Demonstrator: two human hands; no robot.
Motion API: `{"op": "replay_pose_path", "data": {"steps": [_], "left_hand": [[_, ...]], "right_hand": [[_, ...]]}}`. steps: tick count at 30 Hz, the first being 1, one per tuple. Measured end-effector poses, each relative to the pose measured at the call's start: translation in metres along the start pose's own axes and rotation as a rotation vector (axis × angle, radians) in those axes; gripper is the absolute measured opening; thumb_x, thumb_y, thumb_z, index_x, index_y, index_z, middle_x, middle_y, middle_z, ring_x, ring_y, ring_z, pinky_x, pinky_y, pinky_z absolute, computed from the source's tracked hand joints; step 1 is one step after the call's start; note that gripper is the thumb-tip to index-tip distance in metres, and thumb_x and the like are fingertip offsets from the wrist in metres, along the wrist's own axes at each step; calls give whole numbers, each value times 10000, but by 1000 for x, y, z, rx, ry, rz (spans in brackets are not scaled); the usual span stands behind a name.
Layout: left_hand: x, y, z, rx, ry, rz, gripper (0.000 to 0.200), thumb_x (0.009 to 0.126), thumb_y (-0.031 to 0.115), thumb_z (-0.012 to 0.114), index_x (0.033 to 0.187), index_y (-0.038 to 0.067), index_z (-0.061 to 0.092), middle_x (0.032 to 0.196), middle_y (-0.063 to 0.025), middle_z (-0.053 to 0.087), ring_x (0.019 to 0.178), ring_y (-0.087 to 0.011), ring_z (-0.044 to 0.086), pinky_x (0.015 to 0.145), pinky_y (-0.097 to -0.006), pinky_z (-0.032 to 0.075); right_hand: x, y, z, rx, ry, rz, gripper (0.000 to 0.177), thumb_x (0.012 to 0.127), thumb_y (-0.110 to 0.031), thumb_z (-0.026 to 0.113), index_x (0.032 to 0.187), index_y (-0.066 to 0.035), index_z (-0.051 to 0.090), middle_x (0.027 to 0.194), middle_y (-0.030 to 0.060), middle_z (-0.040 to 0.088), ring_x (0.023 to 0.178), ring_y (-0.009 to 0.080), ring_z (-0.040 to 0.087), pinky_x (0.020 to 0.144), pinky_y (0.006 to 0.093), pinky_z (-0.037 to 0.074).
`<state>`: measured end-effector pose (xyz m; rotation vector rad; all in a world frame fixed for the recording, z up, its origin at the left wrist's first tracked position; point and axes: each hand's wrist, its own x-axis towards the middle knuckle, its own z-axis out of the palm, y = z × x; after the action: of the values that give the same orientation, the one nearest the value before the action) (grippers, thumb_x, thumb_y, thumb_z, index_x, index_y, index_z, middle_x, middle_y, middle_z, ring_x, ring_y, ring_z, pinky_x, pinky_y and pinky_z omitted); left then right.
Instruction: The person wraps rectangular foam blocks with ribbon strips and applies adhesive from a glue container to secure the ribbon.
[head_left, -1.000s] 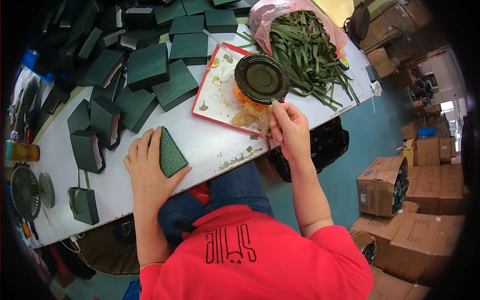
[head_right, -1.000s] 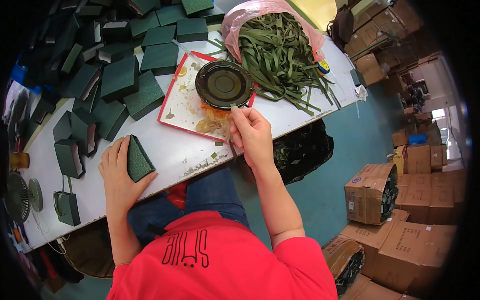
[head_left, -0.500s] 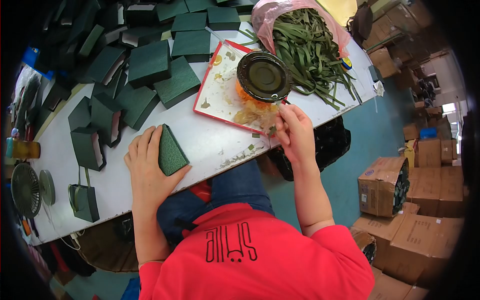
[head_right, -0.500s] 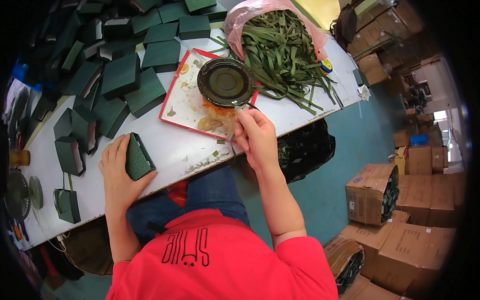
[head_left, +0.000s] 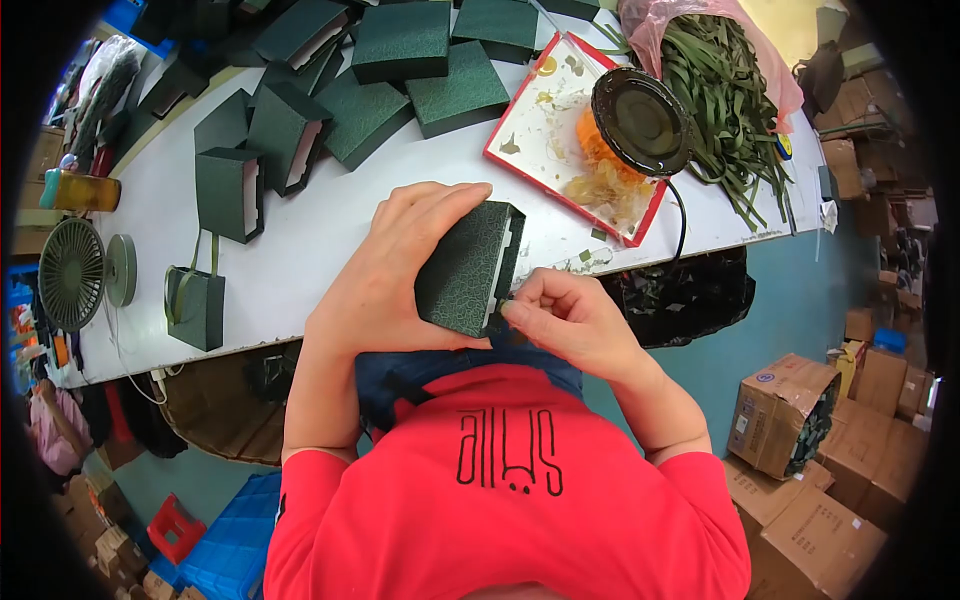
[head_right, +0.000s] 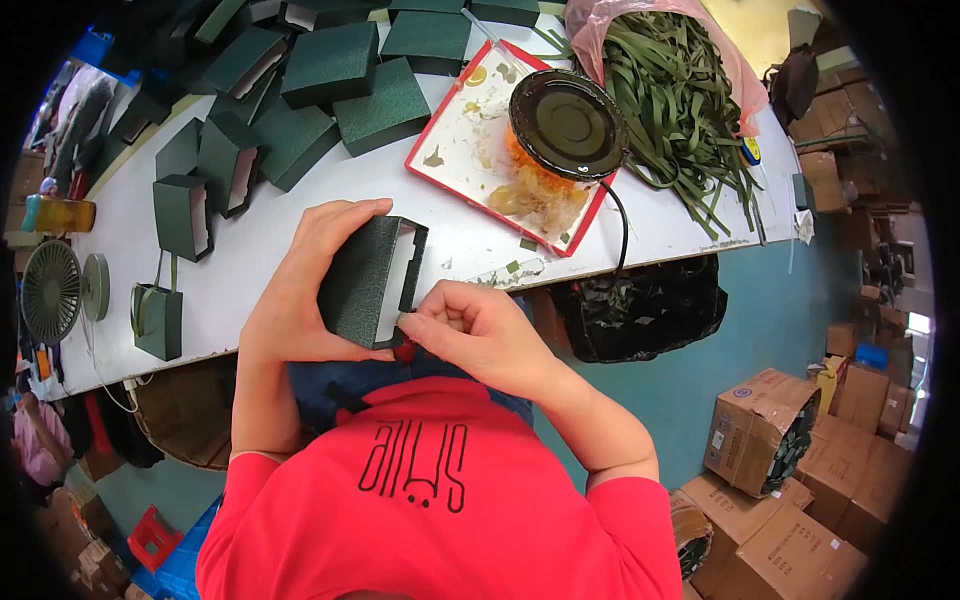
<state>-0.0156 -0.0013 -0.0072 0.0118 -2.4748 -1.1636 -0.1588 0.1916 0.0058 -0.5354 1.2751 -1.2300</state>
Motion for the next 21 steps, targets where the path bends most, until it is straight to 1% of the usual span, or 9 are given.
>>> {"op": "replay_pose_path", "data": {"steps": [2,4,7,16,20,21], "left_hand": [[-1,-3,3,8,13,30,1139,461,310,973,1434,35,450,1403,-140,533,1267,-364,476,1068,-444,386],[-1,-1,3,3,2,23,1143,459,304,974,1436,34,446,1405,-140,533,1265,-364,478,1065,-442,390],[-1,0,2,-3,-8,10,1144,458,292,974,1438,33,442,1411,-141,532,1263,-362,480,1061,-438,396],[-3,5,1,1,-38,0,1103,479,279,964,1428,35,457,1395,-127,555,1245,-355,490,1049,-437,403],[-2,6,0,50,-54,19,1038,502,270,952,1402,38,489,1386,-118,566,1237,-352,502,1046,-438,394],[-2,7,1,72,-50,25,1013,510,260,938,1397,53,496,1379,-109,567,1237,-349,499,1034,-439,389]], "right_hand": [[2,1,1,-59,9,21,193,977,-175,672,872,-27,605,725,-74,566,651,-14,459,572,175,358],[2,3,1,-109,16,38,207,971,-187,682,860,-32,600,704,-85,541,638,-16,437,553,180,335],[3,6,1,-104,12,41,221,965,-195,690,845,-38,593,690,-89,519,620,-17,408,533,188,306],[6,7,1,-193,-6,57,306,954,-207,679,728,-35,565,636,-78,495,595,-1,392,517,215,311],[8,13,-2,-240,-11,61,323,954,-206,669,714,-22,556,624,-50,521,591,13,438,521,221,348],[8,15,0,-244,0,58,325,953,-204,667,712,-18,554,623,-41,530,593,16,454,523,222,361]]}}
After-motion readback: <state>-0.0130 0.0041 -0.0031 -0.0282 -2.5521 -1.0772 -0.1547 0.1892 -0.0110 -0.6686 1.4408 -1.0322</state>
